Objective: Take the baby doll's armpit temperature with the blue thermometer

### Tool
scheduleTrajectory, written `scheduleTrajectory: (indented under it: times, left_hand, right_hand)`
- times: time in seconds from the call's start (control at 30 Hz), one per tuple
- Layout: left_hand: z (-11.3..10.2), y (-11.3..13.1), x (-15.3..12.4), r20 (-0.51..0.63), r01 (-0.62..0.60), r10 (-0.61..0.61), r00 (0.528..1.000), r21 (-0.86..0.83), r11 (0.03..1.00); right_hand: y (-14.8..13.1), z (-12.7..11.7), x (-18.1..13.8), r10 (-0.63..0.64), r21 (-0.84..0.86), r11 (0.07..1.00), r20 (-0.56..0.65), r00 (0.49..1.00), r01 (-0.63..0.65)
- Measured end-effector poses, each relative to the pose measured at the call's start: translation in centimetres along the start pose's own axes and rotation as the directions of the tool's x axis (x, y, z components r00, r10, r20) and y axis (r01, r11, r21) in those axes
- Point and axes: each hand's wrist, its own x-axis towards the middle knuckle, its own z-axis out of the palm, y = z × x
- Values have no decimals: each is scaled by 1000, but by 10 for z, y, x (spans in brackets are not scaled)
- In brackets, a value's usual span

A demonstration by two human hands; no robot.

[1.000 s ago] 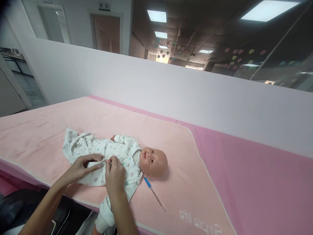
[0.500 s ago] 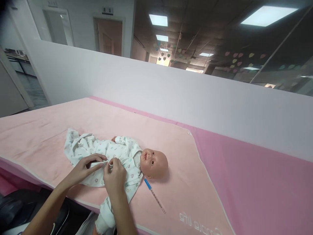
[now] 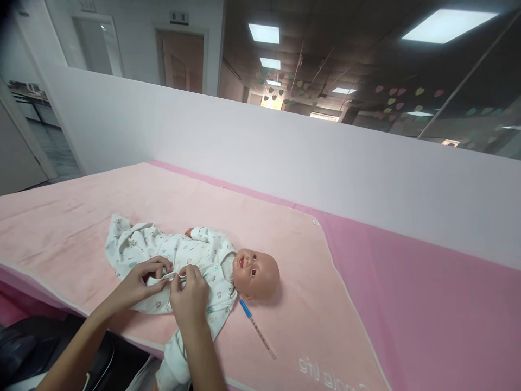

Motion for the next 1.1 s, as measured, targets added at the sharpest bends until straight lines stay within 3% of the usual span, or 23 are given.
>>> scheduleTrajectory:
  times: [0.23, 0.57, 0.87, 1.1]
  left_hand:
    - [-2, 6, -4, 107, -31, 27, 994, 35, 999]
    - [15, 5, -2, -125, 20, -10, 992, 78, 997]
    - [8, 1, -4, -81, 43, -50, 995, -87, 995]
    - [6, 5, -5, -19, 41, -42, 999, -19, 999]
  right_hand:
    - [-1, -1, -1, -9, -30, 1000, 3, 1000, 9]
    - [1, 2, 0, 8, -32, 999, 7, 1000, -8]
    - [0, -1, -1, 1, -31, 1000, 16, 1000, 0]
    - [0, -2, 0, -18, -72, 997, 40, 999, 21]
